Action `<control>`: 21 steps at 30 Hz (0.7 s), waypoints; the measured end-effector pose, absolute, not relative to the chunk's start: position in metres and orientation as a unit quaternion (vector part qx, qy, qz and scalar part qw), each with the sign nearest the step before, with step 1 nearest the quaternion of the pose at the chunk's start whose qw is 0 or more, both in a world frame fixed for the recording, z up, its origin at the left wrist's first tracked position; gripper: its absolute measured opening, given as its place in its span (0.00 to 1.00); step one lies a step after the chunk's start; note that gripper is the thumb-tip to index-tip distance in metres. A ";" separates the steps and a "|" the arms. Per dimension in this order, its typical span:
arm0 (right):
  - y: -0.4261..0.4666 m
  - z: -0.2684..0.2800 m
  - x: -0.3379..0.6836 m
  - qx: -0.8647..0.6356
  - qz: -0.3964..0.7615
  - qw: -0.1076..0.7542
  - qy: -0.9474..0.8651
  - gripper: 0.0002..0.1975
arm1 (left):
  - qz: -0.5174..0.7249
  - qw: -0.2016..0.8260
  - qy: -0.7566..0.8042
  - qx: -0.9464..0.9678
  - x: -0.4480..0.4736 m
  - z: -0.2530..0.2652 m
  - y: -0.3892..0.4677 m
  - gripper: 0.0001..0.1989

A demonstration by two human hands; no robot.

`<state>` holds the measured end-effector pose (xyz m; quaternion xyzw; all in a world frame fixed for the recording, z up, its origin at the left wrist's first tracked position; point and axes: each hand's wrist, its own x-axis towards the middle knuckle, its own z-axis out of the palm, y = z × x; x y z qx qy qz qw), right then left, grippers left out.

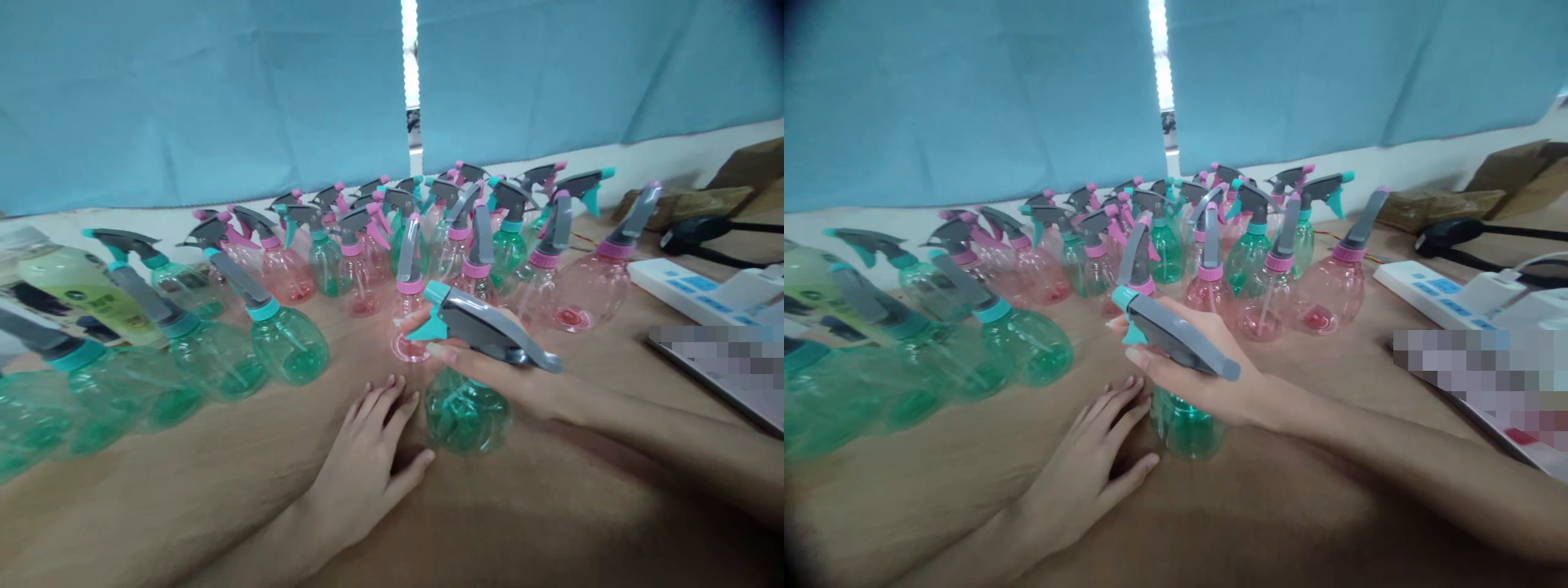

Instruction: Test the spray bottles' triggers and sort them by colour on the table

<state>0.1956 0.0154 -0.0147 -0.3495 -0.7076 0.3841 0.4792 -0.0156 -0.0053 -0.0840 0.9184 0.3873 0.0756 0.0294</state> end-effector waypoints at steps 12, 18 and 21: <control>0.014 -0.016 0.196 -0.346 0.395 0.480 -0.702 0.11 | 0.077 0.033 0.386 0.919 -0.015 -0.082 -0.006 0.27; 0.016 -0.017 0.196 -0.347 0.385 0.482 -0.707 0.11 | 0.070 0.032 0.386 0.919 -0.015 -0.082 -0.005 0.27; 0.017 -0.019 0.196 -0.349 0.378 0.482 -0.709 0.12 | 0.069 0.030 0.387 0.919 -0.015 -0.083 -0.005 0.27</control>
